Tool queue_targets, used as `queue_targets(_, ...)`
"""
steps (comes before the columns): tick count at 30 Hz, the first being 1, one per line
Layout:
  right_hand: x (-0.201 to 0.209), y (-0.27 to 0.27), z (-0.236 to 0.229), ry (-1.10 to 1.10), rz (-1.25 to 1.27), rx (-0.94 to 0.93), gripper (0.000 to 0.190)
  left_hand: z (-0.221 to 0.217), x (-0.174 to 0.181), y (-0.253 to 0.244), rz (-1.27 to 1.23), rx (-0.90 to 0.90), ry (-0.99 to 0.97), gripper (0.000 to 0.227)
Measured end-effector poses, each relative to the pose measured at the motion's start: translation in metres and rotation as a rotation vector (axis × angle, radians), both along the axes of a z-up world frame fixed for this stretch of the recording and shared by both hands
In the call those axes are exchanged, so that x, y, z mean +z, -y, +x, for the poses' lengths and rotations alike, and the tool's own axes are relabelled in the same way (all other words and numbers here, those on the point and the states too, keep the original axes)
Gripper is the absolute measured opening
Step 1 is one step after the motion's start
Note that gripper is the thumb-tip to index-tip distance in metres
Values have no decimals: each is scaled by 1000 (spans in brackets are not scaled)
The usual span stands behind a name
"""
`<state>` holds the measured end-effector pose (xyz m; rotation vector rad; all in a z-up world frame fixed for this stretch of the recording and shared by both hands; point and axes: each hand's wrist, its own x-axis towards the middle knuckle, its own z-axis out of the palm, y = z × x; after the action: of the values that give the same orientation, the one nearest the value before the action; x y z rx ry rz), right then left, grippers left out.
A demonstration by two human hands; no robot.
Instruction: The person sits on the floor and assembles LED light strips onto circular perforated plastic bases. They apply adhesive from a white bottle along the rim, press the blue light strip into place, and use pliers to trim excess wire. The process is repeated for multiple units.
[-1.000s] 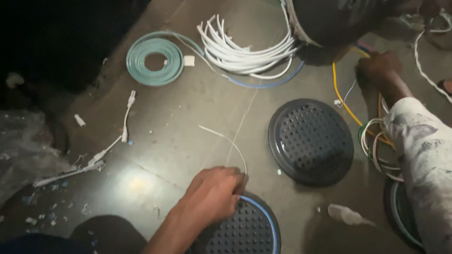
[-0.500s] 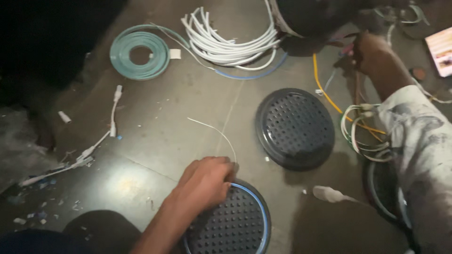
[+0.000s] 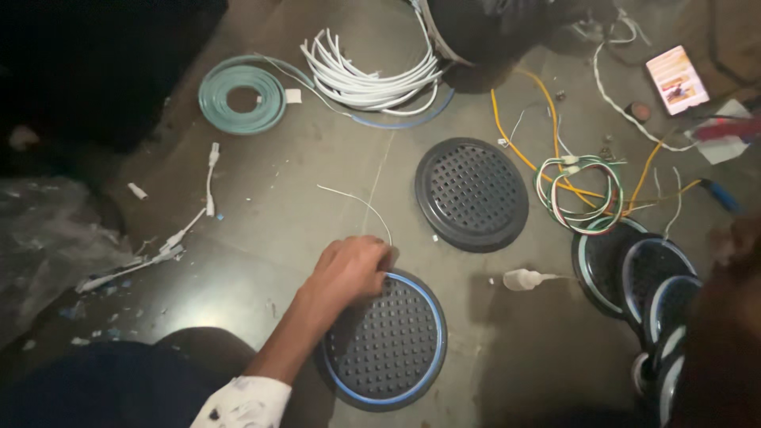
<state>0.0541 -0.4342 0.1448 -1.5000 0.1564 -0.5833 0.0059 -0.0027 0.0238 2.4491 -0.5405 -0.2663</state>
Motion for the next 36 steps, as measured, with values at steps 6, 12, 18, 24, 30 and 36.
queue_targets(6,-49,-124,-158,-443,9,53,36,-5,-7,3,-117,20,147,18)
queue_targets(12,-73,-197,-184,-525,-120,383,40,-13,-3,0,-308,30,20,19)
queue_targets(18,-85,-203,-167,-508,-109,460,41,-11,-1,1,-269,68,3,20)
queue_targets(24,-112,-211,-170,-582,203,646,45,-6,-14,2,-267,111,-37,23)
queue_targets(30,-118,-219,-163,-652,229,638,46,-10,-15,6,-451,91,-78,19)
queue_targets(36,-123,-213,-160,-711,194,519,41,-19,-23,22,-827,257,-497,20)
